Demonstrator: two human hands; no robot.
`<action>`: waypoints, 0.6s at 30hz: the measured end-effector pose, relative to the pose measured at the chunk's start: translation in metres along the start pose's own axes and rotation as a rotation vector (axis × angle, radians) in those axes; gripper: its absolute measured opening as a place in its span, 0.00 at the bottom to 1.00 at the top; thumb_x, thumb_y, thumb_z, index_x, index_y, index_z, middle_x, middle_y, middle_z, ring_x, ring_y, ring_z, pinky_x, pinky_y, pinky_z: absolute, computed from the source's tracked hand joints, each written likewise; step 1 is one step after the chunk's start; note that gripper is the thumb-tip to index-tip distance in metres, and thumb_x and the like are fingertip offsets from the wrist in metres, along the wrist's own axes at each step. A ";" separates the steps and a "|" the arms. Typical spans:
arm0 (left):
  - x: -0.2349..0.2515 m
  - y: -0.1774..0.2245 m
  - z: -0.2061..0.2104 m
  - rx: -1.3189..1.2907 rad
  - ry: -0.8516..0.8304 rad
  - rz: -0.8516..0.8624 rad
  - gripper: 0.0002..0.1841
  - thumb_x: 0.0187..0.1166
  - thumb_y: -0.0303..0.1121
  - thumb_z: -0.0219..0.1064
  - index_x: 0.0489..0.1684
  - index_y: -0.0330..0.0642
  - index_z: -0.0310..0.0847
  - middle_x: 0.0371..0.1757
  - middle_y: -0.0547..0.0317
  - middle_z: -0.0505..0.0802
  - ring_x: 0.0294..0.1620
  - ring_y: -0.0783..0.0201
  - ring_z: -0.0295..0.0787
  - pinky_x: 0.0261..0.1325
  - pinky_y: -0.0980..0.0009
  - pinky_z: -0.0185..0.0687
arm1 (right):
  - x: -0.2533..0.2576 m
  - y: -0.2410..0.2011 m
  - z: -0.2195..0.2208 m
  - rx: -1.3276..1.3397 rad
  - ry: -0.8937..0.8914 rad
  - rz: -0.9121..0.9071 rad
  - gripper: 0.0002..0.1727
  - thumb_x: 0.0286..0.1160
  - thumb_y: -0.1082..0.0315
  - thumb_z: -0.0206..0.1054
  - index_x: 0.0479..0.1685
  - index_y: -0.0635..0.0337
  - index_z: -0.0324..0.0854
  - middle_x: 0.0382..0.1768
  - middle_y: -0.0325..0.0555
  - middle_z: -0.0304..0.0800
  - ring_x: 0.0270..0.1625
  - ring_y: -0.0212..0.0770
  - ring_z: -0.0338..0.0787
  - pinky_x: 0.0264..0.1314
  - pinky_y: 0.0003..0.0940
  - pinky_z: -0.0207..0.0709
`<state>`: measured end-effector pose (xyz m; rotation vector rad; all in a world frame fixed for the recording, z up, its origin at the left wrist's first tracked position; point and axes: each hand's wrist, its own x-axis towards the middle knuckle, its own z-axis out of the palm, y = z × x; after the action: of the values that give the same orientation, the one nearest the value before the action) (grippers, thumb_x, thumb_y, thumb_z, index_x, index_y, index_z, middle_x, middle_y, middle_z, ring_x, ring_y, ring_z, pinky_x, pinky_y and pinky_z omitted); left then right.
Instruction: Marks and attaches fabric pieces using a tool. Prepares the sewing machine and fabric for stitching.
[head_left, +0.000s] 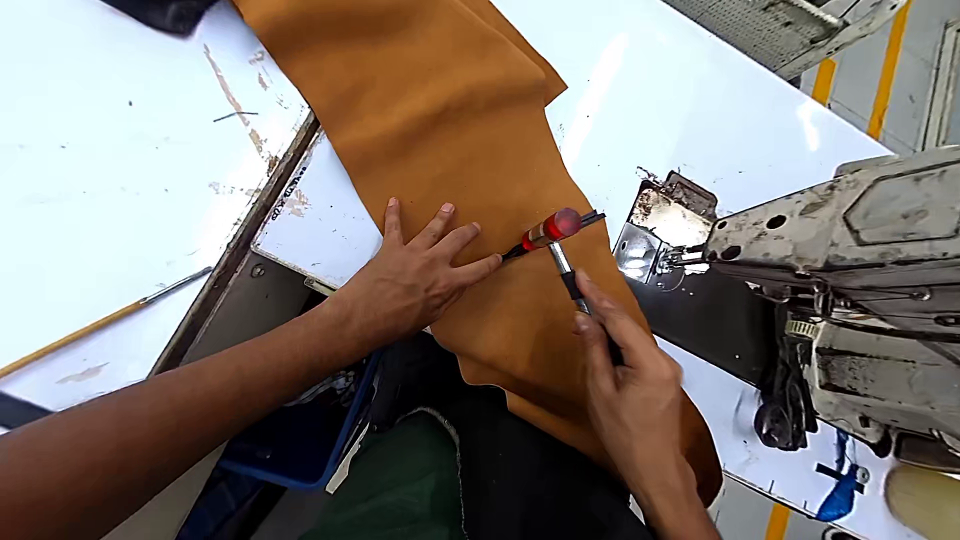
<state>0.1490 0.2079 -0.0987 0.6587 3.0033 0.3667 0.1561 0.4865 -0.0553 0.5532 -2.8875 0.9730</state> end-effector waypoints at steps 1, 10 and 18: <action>0.000 0.000 0.001 0.003 0.000 0.000 0.23 0.93 0.46 0.46 0.84 0.73 0.71 0.86 0.48 0.75 0.88 0.29 0.62 0.72 0.09 0.45 | -0.003 -0.004 -0.002 0.049 0.059 -0.037 0.23 0.88 0.65 0.59 0.81 0.48 0.78 0.46 0.39 0.92 0.31 0.29 0.85 0.28 0.29 0.82; -0.002 0.001 -0.003 -0.015 -0.043 -0.021 0.22 0.92 0.44 0.48 0.82 0.70 0.73 0.86 0.48 0.75 0.88 0.28 0.61 0.71 0.09 0.45 | -0.010 -0.002 0.019 -0.026 -0.017 -0.084 0.24 0.87 0.66 0.58 0.80 0.46 0.79 0.47 0.41 0.91 0.33 0.32 0.87 0.29 0.32 0.82; -0.018 0.002 -0.013 0.051 -0.099 -0.028 0.23 0.88 0.38 0.56 0.81 0.68 0.73 0.86 0.41 0.73 0.85 0.24 0.64 0.70 0.14 0.58 | -0.006 -0.007 0.008 -0.007 -0.025 -0.077 0.22 0.88 0.62 0.60 0.79 0.42 0.81 0.51 0.37 0.93 0.34 0.28 0.87 0.31 0.28 0.83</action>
<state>0.1651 0.1988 -0.0861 0.6191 2.9328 0.2483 0.1648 0.4787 -0.0592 0.6759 -2.8659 0.9522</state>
